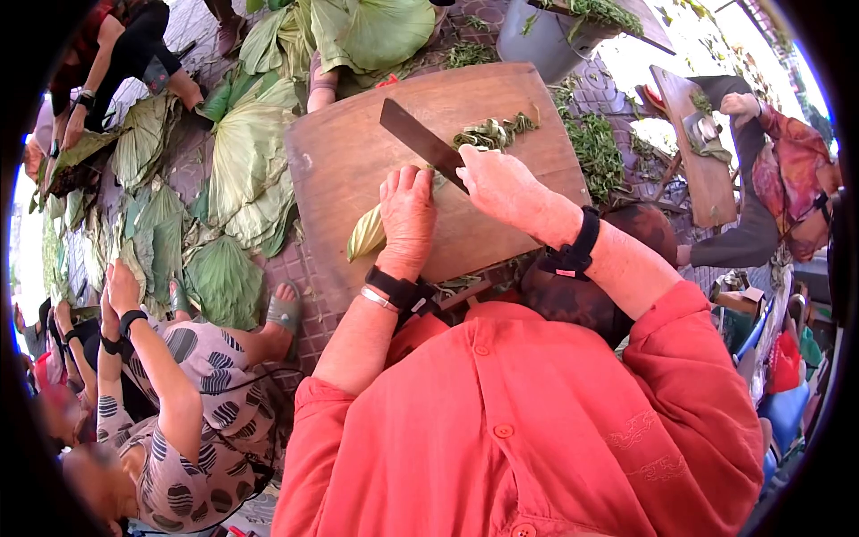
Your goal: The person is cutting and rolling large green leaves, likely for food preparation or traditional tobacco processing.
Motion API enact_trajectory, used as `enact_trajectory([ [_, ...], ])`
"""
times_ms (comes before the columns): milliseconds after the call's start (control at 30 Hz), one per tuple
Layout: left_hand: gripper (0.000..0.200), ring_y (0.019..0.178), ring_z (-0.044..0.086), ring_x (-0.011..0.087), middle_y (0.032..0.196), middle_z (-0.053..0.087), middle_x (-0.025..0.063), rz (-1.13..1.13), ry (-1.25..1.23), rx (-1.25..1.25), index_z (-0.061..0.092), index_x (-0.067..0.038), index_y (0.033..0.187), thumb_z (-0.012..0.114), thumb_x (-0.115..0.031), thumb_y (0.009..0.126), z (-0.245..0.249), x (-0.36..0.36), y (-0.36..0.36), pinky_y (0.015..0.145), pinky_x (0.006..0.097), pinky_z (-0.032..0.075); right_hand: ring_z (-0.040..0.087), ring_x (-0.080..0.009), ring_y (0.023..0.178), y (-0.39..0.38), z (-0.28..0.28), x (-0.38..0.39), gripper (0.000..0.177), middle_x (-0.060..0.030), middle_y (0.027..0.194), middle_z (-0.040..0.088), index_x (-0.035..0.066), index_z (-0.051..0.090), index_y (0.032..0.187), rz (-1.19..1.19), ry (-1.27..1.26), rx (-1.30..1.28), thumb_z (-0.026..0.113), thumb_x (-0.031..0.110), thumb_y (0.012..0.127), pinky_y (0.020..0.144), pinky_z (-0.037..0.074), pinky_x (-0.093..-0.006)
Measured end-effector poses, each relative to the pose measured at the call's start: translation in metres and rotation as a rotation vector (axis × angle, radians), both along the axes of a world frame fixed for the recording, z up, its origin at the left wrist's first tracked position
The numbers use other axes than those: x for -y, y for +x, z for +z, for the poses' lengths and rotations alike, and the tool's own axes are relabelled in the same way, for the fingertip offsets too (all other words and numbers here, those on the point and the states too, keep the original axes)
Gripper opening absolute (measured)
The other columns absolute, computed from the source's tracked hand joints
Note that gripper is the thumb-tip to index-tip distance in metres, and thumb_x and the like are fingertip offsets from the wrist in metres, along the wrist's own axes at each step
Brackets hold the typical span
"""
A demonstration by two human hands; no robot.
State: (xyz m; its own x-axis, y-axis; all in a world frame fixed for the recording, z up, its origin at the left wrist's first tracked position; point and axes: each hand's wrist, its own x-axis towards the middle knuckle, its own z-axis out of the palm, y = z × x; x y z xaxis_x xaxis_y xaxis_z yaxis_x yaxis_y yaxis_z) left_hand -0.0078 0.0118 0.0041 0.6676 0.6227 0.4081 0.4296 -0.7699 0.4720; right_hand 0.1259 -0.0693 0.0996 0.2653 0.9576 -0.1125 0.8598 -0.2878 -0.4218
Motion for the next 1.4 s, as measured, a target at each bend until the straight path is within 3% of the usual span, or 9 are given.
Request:
enact_trajectory([
  [333,0.017,0.088,0.054,0.0304,0.09,0.059,0.0083,-0.004,-0.049,0.044,0.061,-0.008,0.093,0.062,-0.004,0.076,-0.005,-0.002,-0.002,0.077,0.0408,0.043,0.061,-0.0417,0.071,-0.005,-0.014,-0.008,0.019,-0.0238,0.071,0.061,-0.002,0.048,0.09,0.088,0.001,-0.034,0.05,0.017,0.091,0.062,0.047,-0.0502],
  [433,0.019,0.088,0.053,0.0294,0.091,0.058,0.0082,-0.021,-0.034,0.066,0.062,-0.008,0.094,0.06,-0.006,0.075,-0.009,-0.002,0.0,0.077,0.0397,0.044,0.063,-0.0401,0.073,-0.003,-0.017,-0.025,0.015,-0.0234,0.072,0.061,-0.003,0.051,0.086,0.032,0.029,-0.004,0.054,0.01,0.082,0.063,0.049,-0.0479],
  [567,0.018,0.087,0.053,0.0292,0.092,0.057,0.0083,-0.031,0.011,0.099,0.062,-0.007,0.093,0.06,-0.006,0.076,-0.009,0.0,-0.003,0.077,0.0399,0.044,0.063,-0.0403,0.071,0.009,-0.036,-0.031,0.017,-0.0243,0.072,0.062,-0.003,0.051,0.087,-0.031,0.088,-0.01,0.053,0.014,0.085,0.063,0.049,-0.0477],
  [867,0.016,0.087,0.052,0.0347,0.09,0.057,0.0124,0.013,-0.109,0.141,0.058,-0.006,0.092,0.062,-0.003,0.077,-0.006,-0.001,-0.003,0.077,0.0428,0.044,0.062,-0.0399,0.07,-0.005,0.001,0.01,0.016,-0.023,0.07,0.061,-0.003,0.049,0.087,0.004,-0.01,-0.025,0.051,0.013,0.087,0.061,0.049,-0.0481],
  [1233,0.018,0.086,0.052,0.0313,0.091,0.056,0.0105,-0.036,-0.029,0.11,0.058,-0.006,0.091,0.057,-0.002,0.073,-0.012,-0.002,-0.004,0.075,0.0417,0.043,0.064,-0.0392,0.071,-0.013,-0.018,-0.034,0.015,-0.0219,0.07,0.062,-0.003,0.051,0.087,0.061,0.015,0.016,0.055,0.01,0.08,0.062,0.051,-0.046],
  [1400,0.02,0.09,0.054,0.0304,0.093,0.059,0.0078,-0.004,0.095,0.041,0.061,-0.01,0.095,0.06,-0.003,0.076,-0.001,0.0,-0.012,0.078,0.0414,0.044,0.062,-0.0404,0.072,-0.004,-0.025,-0.024,0.016,-0.0231,0.072,0.062,-0.003,0.051,0.088,-0.027,0.08,-0.05,0.053,0.013,0.086,0.063,0.049,-0.0475],
])
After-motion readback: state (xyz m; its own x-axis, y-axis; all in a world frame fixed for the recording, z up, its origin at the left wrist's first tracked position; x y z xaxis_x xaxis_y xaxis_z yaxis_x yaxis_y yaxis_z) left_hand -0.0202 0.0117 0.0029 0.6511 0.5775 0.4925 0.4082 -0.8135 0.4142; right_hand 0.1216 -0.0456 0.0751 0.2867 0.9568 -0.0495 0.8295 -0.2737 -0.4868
